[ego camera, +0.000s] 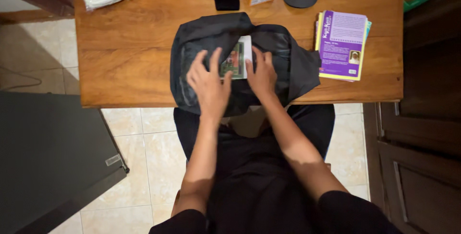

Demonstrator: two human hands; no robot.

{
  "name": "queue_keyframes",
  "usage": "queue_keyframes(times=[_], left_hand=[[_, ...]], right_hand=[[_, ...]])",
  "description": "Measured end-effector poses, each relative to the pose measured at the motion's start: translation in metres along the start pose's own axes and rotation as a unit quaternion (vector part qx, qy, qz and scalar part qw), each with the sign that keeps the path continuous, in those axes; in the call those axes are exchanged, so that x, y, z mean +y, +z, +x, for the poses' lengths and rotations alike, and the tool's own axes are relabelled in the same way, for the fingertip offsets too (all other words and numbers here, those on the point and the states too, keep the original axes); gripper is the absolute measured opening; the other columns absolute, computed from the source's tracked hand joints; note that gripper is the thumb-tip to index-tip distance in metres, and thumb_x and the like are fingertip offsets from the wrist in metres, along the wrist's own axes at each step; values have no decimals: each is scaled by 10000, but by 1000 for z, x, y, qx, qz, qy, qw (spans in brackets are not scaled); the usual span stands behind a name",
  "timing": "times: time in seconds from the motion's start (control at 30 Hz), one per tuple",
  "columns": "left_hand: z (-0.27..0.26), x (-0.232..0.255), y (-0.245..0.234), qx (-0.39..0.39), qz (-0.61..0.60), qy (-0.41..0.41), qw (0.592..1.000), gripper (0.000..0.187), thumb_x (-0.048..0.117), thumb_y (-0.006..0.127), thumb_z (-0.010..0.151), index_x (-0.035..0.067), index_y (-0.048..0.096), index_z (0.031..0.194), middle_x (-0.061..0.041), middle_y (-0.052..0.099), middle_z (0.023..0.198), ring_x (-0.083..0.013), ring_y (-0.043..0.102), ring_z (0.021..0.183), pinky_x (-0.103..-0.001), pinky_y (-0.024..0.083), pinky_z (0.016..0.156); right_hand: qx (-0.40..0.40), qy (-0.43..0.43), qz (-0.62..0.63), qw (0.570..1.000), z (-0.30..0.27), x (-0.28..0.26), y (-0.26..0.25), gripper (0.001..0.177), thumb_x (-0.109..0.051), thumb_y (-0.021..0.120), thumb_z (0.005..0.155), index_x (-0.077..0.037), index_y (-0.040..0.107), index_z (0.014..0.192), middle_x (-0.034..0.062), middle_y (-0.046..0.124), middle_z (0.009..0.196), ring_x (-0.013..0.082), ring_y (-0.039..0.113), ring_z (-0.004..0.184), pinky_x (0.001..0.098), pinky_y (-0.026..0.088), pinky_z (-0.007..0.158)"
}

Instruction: The person sits at a wooden table and packs a black sling bag. They open the bag, place a wallet, glasses, a comb, and a stack of notebooks and papers inside, arranging the items into the main compartment.

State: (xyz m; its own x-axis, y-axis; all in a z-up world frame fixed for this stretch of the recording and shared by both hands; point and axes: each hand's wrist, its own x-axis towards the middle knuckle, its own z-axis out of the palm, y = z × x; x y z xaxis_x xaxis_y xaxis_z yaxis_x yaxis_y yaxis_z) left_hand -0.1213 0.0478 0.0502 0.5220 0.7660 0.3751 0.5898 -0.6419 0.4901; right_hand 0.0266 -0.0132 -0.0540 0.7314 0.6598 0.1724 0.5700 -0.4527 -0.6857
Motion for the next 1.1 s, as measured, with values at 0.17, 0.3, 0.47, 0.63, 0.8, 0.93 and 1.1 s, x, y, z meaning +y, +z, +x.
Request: queue_keyframes(times=[0.17, 0.3, 0.47, 0.63, 0.8, 0.93, 1.1], left_hand=[[-9, 50, 50, -102, -76, 61, 990, 575, 275, 766, 891, 203, 560, 1422, -121, 515, 1405, -333, 440, 1381, -629, 246, 1121], [-20, 92, 78, -162, -139, 92, 973, 556, 270, 745, 902, 210, 555, 1422, -91, 531, 1400, -290, 490, 1331, -639, 249, 1133], [-28, 131, 91, -202, -184, 125, 954, 547, 254, 730, 915, 202, 543, 1427, -96, 534, 1369, -281, 521, 1289, -637, 255, 1121], [-29, 143, 95, -240, -180, 118, 947, 543, 250, 728, 913, 202, 551, 1425, -83, 538, 1369, -257, 545, 1227, -639, 261, 1124], [-29, 132, 97, -183, -151, 116, 965, 535, 250, 761, 894, 200, 575, 1393, -91, 522, 1386, -287, 479, 1331, -625, 252, 1123], [-20, 106, 84, -99, -92, 89, 987, 548, 250, 781, 888, 205, 580, 1395, -147, 476, 1447, -350, 396, 1414, -602, 233, 1130], [-10, 64, 52, -16, -25, 13, 999, 633, 244, 814, 870, 254, 546, 1444, -189, 427, 1521, -404, 344, 1438, -582, 249, 1132]], right_hand=[[119, -20, 92, 988, -21, 56, -48, 271, -77, 660, 991, -122, 694, 1256, 114, 586, 1074, 282, 637, 972, 403, 546, 810], [255, 71, 12, 964, -20, 140, -91, 384, -89, 725, 941, -86, 628, 1312, 148, 557, 1148, 325, 577, 1067, 448, 502, 912], [313, 243, -125, 909, -7, 238, -119, 890, -409, 972, 793, 55, 435, 1330, 284, 455, 1205, 474, 442, 1144, 562, 360, 929], [257, 318, -18, 912, -7, 263, -118, 734, -392, 913, 774, -70, 503, 1291, 195, 542, 1248, 406, 507, 1209, 532, 385, 1045], [338, 208, 3, 918, -9, 233, -132, 553, -183, 766, 871, -71, 474, 1327, 206, 530, 1271, 373, 529, 1215, 477, 413, 1027], [325, 69, 219, 917, -8, 191, -146, 384, -109, 586, 1105, -63, 397, 1435, 168, 525, 1356, 267, 557, 1239, 402, 448, 1086], [265, -15, 380, 886, 2, 148, -156, 400, -96, 564, 1140, -85, 354, 1481, 112, 524, 1368, 180, 562, 1217, 337, 499, 1044]])
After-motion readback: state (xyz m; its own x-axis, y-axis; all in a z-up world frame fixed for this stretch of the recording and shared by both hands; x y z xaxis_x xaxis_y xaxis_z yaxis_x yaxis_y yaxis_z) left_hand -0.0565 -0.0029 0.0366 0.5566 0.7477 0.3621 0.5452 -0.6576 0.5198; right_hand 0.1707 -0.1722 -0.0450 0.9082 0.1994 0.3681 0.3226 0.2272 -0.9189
